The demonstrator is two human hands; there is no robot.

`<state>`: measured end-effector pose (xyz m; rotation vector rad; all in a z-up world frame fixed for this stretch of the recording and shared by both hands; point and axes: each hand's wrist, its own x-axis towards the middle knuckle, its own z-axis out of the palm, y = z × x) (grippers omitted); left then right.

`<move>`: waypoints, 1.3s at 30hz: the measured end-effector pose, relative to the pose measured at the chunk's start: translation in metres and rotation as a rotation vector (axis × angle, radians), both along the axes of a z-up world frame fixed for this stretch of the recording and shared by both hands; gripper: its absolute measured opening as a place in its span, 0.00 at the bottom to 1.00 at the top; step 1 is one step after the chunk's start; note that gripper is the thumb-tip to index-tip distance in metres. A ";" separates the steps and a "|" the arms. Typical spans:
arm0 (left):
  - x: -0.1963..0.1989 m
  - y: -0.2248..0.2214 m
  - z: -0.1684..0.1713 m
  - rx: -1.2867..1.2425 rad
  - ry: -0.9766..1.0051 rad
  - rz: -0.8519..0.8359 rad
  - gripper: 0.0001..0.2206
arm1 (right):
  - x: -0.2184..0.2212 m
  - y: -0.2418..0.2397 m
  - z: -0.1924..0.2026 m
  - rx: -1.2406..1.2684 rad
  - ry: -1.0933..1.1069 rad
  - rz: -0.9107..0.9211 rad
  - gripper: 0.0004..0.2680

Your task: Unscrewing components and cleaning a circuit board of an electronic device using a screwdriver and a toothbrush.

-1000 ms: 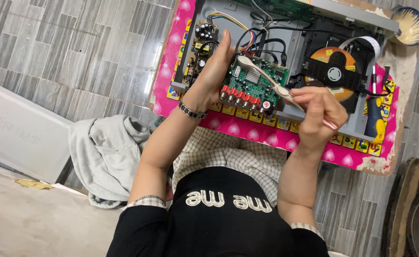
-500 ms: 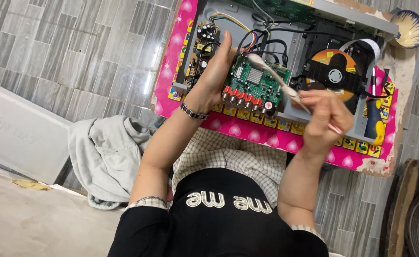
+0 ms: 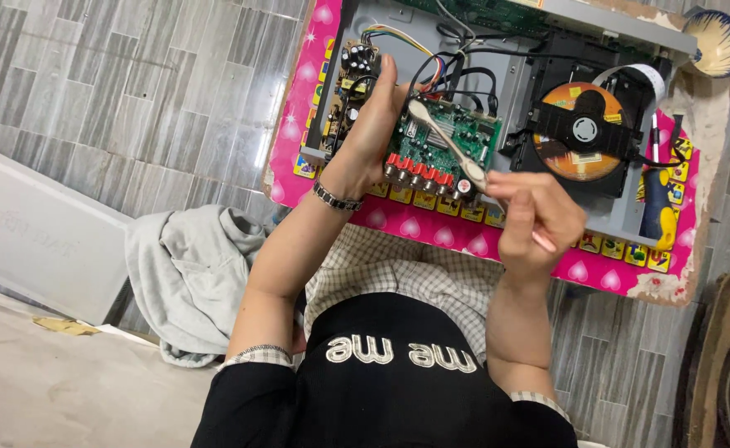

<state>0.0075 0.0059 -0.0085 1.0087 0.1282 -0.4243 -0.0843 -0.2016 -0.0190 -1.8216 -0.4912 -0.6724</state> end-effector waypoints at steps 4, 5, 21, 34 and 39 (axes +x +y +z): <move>0.002 -0.001 -0.009 0.004 -0.022 0.000 0.41 | -0.019 -0.005 0.013 0.062 0.050 -0.026 0.10; 0.003 -0.001 -0.015 -0.053 -0.074 -0.008 0.38 | -0.020 -0.008 0.012 0.086 0.023 -0.041 0.13; 0.003 0.002 -0.006 -0.133 -0.071 -0.020 0.41 | -0.007 0.013 0.024 -0.029 -0.070 0.055 0.08; 0.002 0.001 -0.014 -0.231 -0.113 -0.066 0.40 | -0.025 0.025 0.054 -0.123 0.003 0.001 0.09; 0.004 -0.002 -0.022 -0.234 -0.057 -0.046 0.40 | -0.014 0.022 0.042 -0.121 0.074 0.049 0.06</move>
